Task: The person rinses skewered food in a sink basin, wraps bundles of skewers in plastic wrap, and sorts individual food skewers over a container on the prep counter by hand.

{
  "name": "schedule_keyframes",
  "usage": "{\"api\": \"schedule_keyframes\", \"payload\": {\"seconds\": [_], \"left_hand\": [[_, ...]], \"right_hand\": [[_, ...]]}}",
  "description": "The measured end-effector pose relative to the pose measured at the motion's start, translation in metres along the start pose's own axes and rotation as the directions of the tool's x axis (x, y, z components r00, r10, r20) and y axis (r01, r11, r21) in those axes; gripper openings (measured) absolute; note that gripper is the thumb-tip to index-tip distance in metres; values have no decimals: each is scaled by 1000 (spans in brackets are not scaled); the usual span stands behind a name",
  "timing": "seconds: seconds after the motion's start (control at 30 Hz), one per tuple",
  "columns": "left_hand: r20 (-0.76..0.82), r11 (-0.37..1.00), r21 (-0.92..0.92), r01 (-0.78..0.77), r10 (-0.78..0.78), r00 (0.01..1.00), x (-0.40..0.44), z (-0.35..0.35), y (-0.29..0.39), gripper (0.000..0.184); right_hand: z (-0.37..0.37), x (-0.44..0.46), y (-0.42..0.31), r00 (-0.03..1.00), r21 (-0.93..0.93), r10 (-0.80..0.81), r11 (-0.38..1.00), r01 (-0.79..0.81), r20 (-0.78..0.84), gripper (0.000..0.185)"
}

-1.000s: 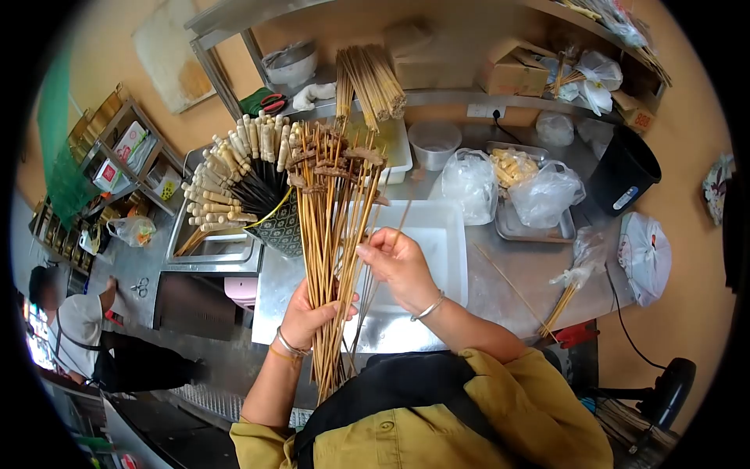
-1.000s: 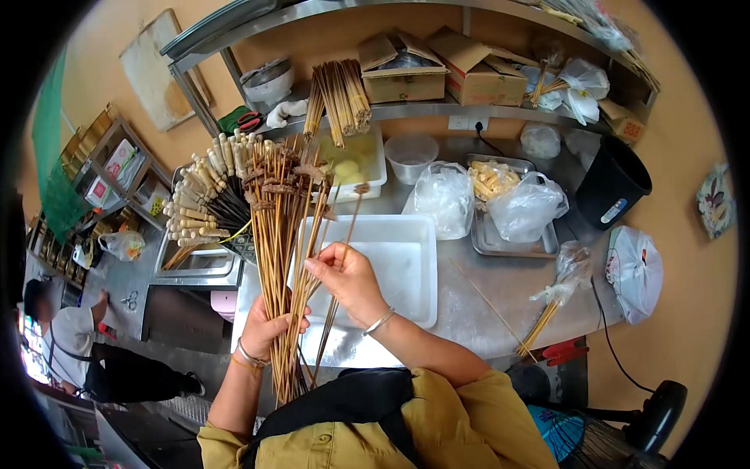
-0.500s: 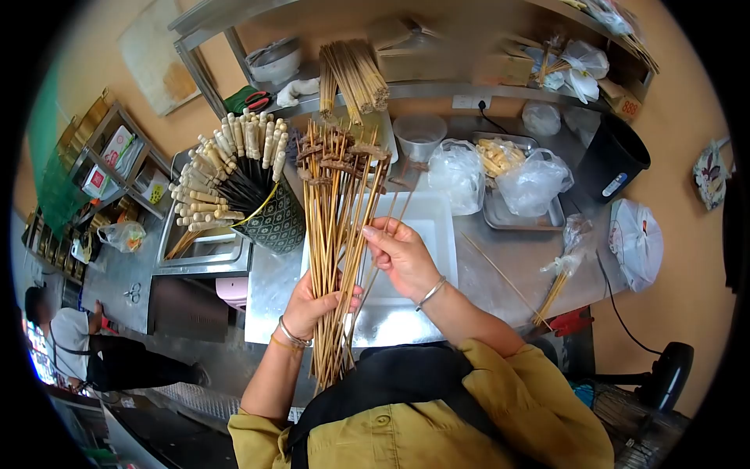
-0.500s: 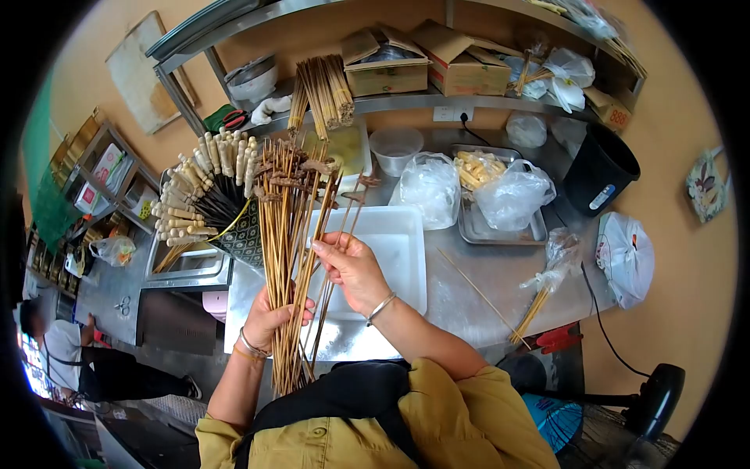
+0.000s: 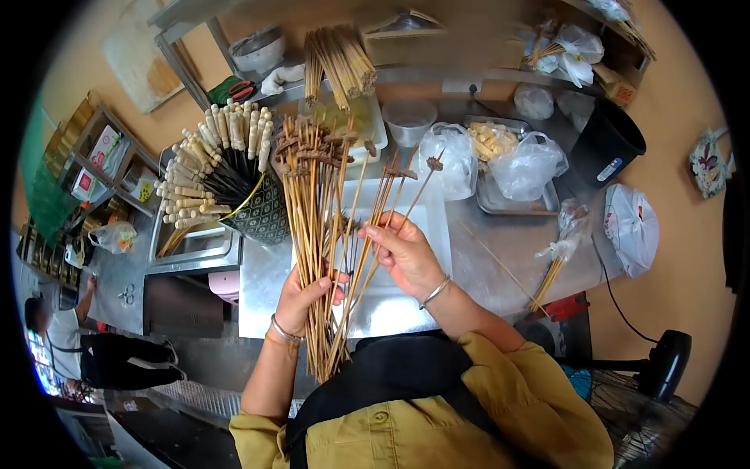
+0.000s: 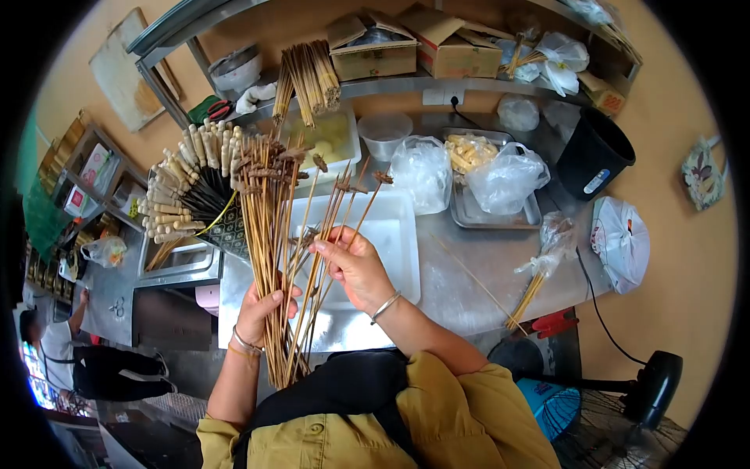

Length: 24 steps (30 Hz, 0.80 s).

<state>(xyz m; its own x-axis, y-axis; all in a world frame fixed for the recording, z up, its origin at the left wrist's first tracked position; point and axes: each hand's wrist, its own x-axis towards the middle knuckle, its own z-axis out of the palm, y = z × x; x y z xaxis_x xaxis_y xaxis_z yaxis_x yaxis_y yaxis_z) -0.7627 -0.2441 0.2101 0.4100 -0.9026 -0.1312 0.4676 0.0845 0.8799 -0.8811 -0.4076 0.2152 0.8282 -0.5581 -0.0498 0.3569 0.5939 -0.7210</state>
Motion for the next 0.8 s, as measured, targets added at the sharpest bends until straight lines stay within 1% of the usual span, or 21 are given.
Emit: {"api": "schedule_keyframes", "payload": {"seconds": [0.07, 0.17, 0.2, 0.23, 0.37, 0.43, 0.57, 0.63, 0.67, 0.73, 0.77, 0.8], "left_hand": [[30, 1000, 18, -16, 16, 999, 4, 5, 1, 31], [25, 1000, 16, -22, 21, 999, 9, 5, -2, 30], [13, 1000, 19, -23, 23, 1000, 10, 3, -4, 29], [1, 999, 23, -24, 24, 1000, 11, 2, -5, 28], [-39, 1000, -18, -24, 23, 999, 11, -4, -5, 25], [-55, 999, 3, -38, 38, 998, 9, -1, -2, 24], [-74, 998, 33, -55, 57, 996, 6, -1, -1, 24], [-69, 998, 45, -48, 51, 996, 5, -1, -1, 27], [-71, 998, 46, -50, 53, 996, 4, 0, -1, 27], [-35, 999, 9, -49, 49, 998, 3, 0, -2, 33], [-9, 998, 5, -58, 58, 998, 3, 1, -1, 38], [-10, 998, 7, -59, 59, 998, 3, 1, -1, 38]], "right_hand": [[-4, 1, 3, 1000, 10, 18, 1000, -18, 25, 11], [-12, 1, 8, 997, 40, 52, 998, -54, 53, 9], [-15, 1, 9, 996, 60, 68, 996, -72, 59, 9], [-22, 2, 10, 988, 70, 83, 993, -92, 131, 11], [-29, -1, 7, 981, 107, 102, 987, -121, 167, 12], [-32, -1, 8, 975, 117, 88, 987, -114, 205, 13], [-31, -2, 12, 975, 157, 67, 982, -102, 211, 12], [-28, -4, 14, 989, 177, 77, 979, -99, 124, 12], [-25, -5, 12, 989, 177, 77, 979, -99, 127, 12], [-17, -10, 6, 985, 94, 116, 987, -129, 126, 11], [-13, -10, 5, 985, 95, 116, 987, -129, 127, 11], [-9, -10, 6, 988, 59, 104, 992, -111, 117, 12]]}}
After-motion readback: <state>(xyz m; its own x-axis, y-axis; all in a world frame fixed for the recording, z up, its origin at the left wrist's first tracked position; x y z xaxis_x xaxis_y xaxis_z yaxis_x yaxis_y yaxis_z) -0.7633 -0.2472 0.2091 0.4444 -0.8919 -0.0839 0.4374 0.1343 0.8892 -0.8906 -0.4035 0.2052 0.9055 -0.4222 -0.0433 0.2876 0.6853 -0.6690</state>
